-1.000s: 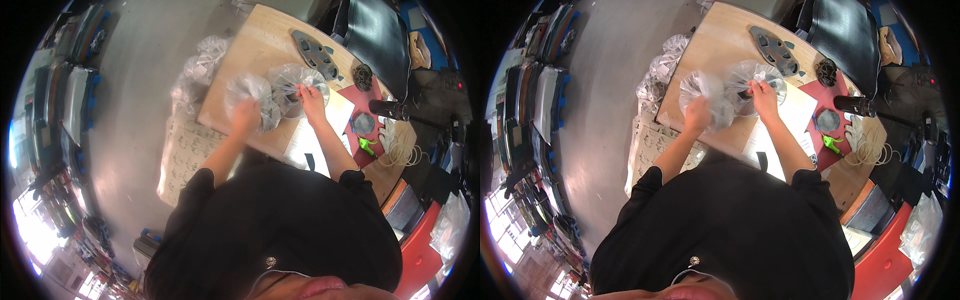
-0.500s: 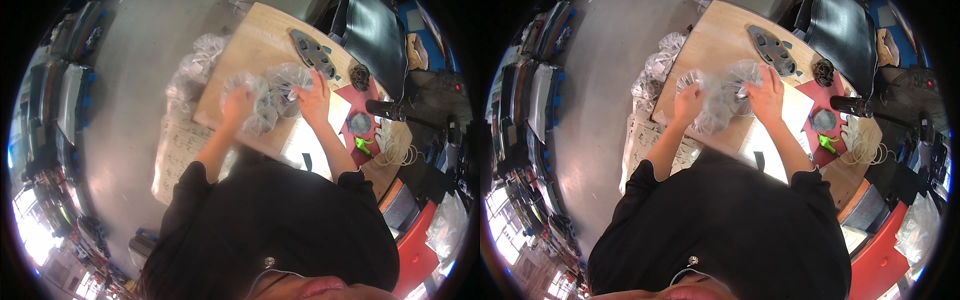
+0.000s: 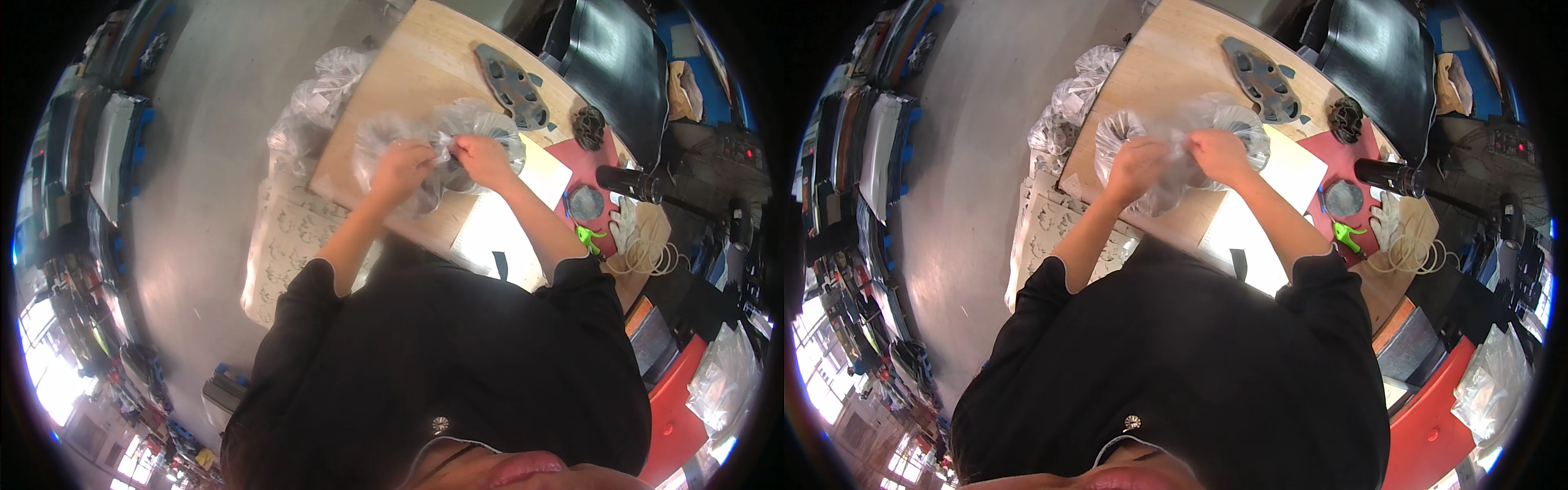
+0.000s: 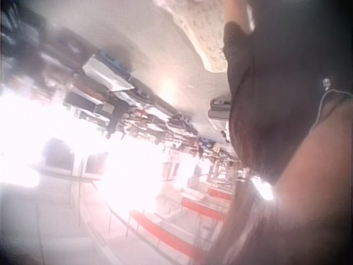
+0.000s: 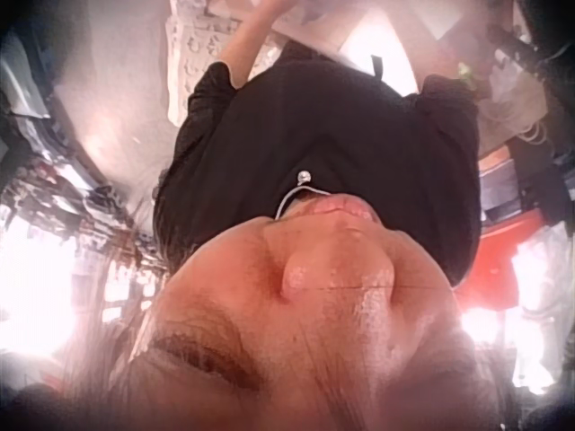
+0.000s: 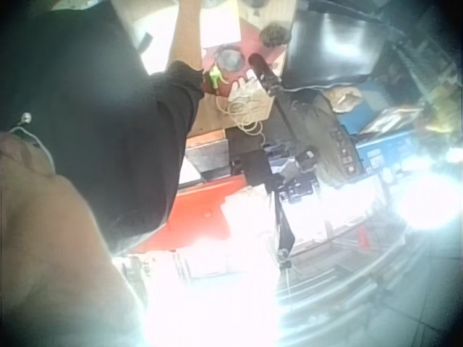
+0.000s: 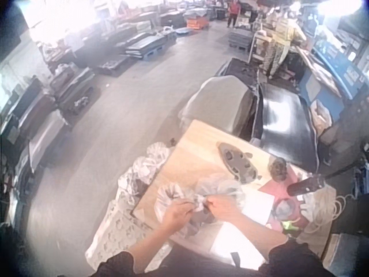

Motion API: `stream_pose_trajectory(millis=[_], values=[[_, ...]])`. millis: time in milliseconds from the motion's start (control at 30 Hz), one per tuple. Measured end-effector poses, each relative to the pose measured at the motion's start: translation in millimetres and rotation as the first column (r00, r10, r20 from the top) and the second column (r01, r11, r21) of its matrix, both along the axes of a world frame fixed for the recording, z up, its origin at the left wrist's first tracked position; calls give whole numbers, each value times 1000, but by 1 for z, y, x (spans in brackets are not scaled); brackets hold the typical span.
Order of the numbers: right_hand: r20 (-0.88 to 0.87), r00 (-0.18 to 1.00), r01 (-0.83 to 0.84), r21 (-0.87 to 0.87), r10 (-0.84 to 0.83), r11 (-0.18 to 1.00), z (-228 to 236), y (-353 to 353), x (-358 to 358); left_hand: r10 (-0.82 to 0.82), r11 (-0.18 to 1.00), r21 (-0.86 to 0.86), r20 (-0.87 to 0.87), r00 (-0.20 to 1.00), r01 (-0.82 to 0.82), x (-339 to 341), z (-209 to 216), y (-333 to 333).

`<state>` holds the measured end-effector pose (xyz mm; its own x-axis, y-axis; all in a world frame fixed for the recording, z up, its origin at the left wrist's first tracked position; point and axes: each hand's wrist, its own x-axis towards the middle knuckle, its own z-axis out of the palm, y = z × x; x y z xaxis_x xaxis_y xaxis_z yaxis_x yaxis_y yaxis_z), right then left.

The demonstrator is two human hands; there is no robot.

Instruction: The person ties plastic bags containing dark objects, writes on a notepad, and then rubs a perforated metal sheet with a round polishing pad. The person handles the bags, notepad, pen, and polishing pad during the task.

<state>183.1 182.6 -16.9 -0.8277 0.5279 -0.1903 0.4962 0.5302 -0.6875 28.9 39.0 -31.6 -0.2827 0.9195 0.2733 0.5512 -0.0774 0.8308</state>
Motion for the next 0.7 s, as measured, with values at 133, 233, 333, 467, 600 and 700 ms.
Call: stream_pose_trajectory(millis=[133, 233, 333, 467, 600, 700], values=[[111, 993, -66, 174, 47, 983, -5, -13, -16, 43, 998, 46, -36, 998, -41, 4, -6, -6], [152, 981, -148, 178, 122, 973, -1, -17, -19, 112, 989, 103, -104, 988, -101, 9, -13, -7], [136, 963, -250, 145, 230, 957, 10, -15, -17, 139, 988, 78, -49, 989, -135, 10, -22, -7], [126, 939, -333, 113, 319, 936, 24, -14, -16, 79, 997, 1, 71, 994, -80, 10, -31, -10], [-10, 962, -267, 155, 271, 951, 24, -19, -19, 83, 996, 9, 55, 995, -84, 11, -34, -9], [85, 970, -239, 187, 226, 953, 18, -25, -22, 66, 998, 16, 98, 993, -68, 10, -33, -7]])
